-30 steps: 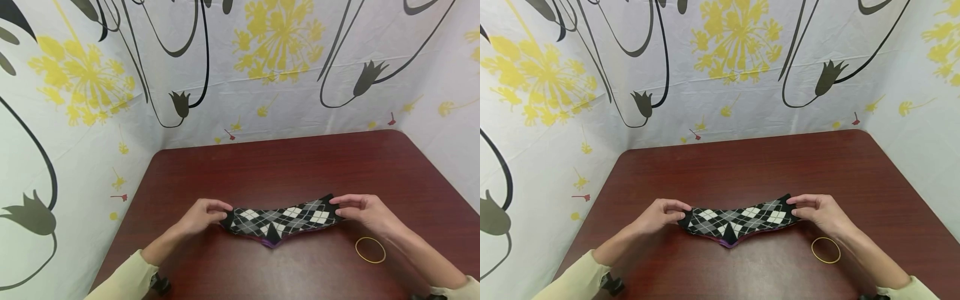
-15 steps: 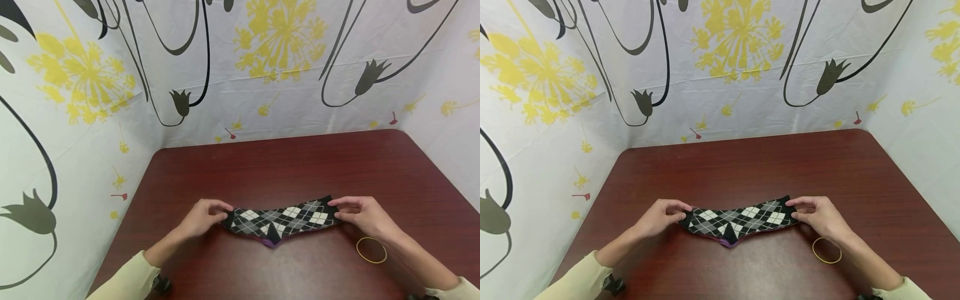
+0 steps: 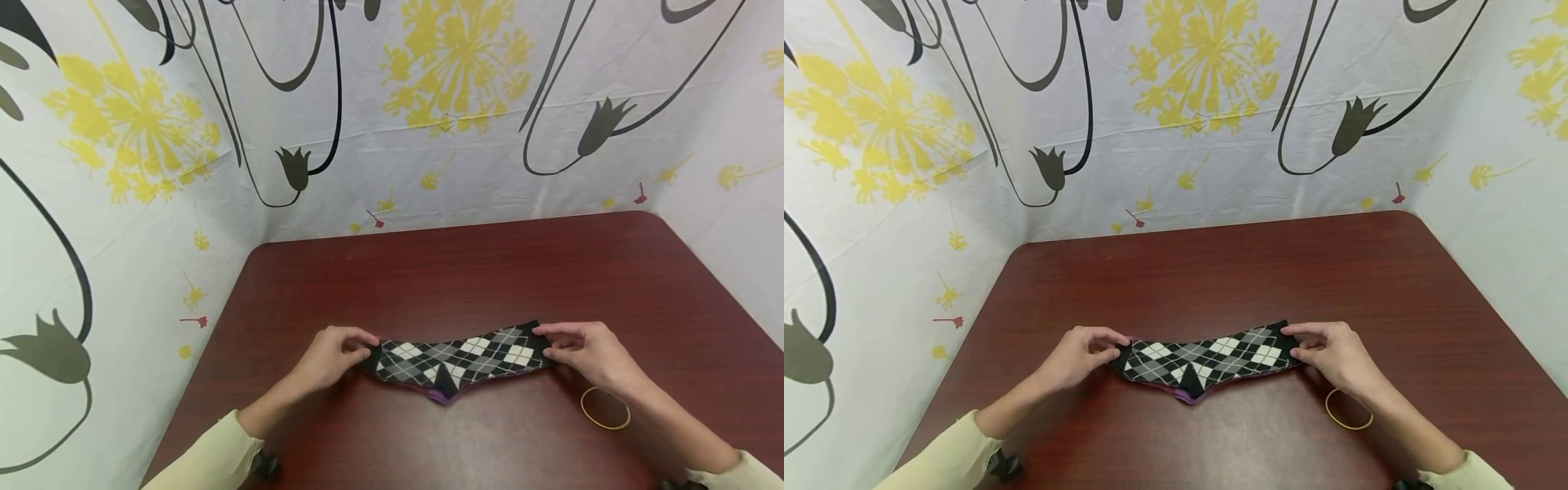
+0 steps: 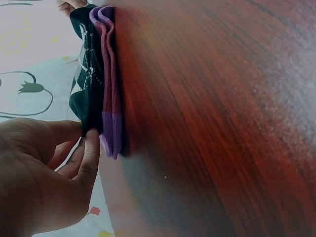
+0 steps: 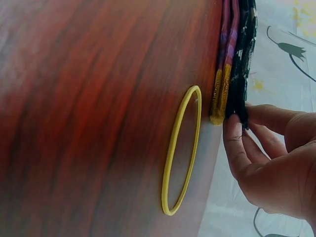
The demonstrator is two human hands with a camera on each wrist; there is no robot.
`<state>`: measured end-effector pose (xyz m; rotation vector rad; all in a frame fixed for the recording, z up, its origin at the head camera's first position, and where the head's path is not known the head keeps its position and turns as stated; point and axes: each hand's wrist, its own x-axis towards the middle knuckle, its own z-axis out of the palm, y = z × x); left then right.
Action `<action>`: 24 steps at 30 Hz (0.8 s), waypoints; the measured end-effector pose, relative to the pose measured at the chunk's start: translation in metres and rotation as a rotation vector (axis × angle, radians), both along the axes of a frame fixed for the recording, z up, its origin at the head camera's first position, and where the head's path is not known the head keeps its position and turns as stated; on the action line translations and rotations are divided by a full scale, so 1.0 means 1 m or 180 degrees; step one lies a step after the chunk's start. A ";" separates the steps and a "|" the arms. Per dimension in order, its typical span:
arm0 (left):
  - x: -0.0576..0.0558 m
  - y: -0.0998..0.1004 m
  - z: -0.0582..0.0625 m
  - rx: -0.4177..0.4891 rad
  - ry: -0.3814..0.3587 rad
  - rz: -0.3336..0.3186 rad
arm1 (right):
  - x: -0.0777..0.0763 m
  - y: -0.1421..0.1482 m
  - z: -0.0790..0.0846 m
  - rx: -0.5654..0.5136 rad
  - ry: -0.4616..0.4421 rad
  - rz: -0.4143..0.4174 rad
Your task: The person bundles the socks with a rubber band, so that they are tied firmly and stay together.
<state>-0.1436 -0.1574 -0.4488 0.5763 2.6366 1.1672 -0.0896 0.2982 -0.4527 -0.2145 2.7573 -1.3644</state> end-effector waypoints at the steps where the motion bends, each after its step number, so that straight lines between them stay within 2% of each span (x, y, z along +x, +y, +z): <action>1: 0.000 0.000 0.000 -0.0015 0.0005 0.0007 | 0.000 0.000 -0.001 0.0013 0.0019 -0.0005; 13: 0.001 -0.002 -0.001 -0.0145 0.0045 0.0049 | -0.001 -0.002 -0.004 0.0182 0.0130 -0.0029; 20: -0.001 -0.004 0.000 -0.0103 0.0014 0.0101 | 0.000 -0.001 -0.006 0.0230 0.0022 -0.0059; 24: -0.003 -0.005 -0.001 -0.0064 0.0008 0.0121 | 0.000 0.001 -0.006 0.0139 -0.0044 -0.0060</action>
